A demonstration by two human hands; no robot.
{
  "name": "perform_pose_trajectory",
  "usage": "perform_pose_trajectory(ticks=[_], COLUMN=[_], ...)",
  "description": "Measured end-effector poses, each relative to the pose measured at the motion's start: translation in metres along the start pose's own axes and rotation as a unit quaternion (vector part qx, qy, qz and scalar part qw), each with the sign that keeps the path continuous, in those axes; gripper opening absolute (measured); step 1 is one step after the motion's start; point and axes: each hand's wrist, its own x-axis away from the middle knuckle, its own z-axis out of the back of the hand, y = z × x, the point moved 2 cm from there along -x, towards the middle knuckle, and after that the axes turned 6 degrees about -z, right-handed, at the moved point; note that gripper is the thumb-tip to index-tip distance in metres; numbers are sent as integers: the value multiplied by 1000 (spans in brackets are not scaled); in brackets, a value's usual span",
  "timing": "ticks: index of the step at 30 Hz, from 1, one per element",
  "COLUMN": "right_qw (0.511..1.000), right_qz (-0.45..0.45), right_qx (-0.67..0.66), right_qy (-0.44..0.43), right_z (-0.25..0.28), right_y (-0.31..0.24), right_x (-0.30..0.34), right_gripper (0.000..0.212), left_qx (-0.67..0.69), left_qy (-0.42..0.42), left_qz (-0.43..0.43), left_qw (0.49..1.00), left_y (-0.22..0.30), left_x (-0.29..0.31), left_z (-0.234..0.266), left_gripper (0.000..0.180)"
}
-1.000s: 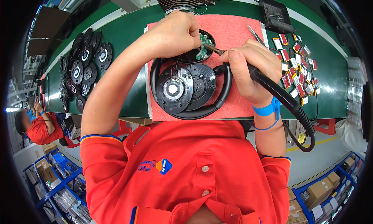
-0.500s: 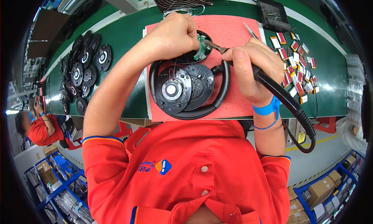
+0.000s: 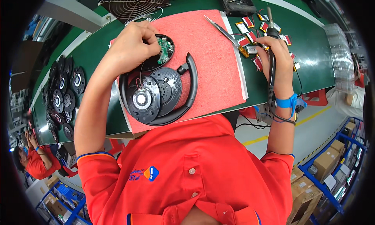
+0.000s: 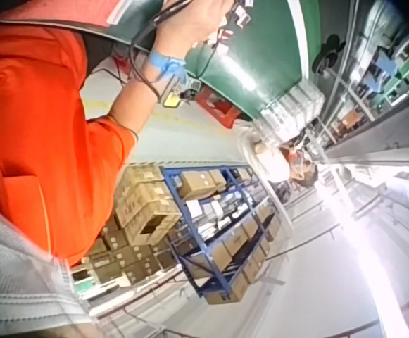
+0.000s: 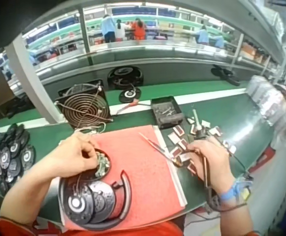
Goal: Soldering internal wires to a circuit board inside a headphone speaker housing.
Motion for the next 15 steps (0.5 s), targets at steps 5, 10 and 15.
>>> perform_pose_trajectory(ticks=[5, 10, 15], right_qw=[993, 981, 994], right_qz=[-69, -110, -31], right_qx=[79, 121, 82], right_qy=[-54, -103, -61], right_z=[0, -2, -5], right_y=[-14, -12, -9], right_x=[-11, -14, -15], right_gripper=[19, 16, 19], left_qx=[-20, 94, 130], left_qy=[10, 45, 120], left_qz=[-79, -53, -28], left_qw=[997, 993, 984], left_y=[-12, -19, -21], left_x=[3, 13, 24], left_z=[-1, -3, 8], left_gripper=[11, 16, 16])
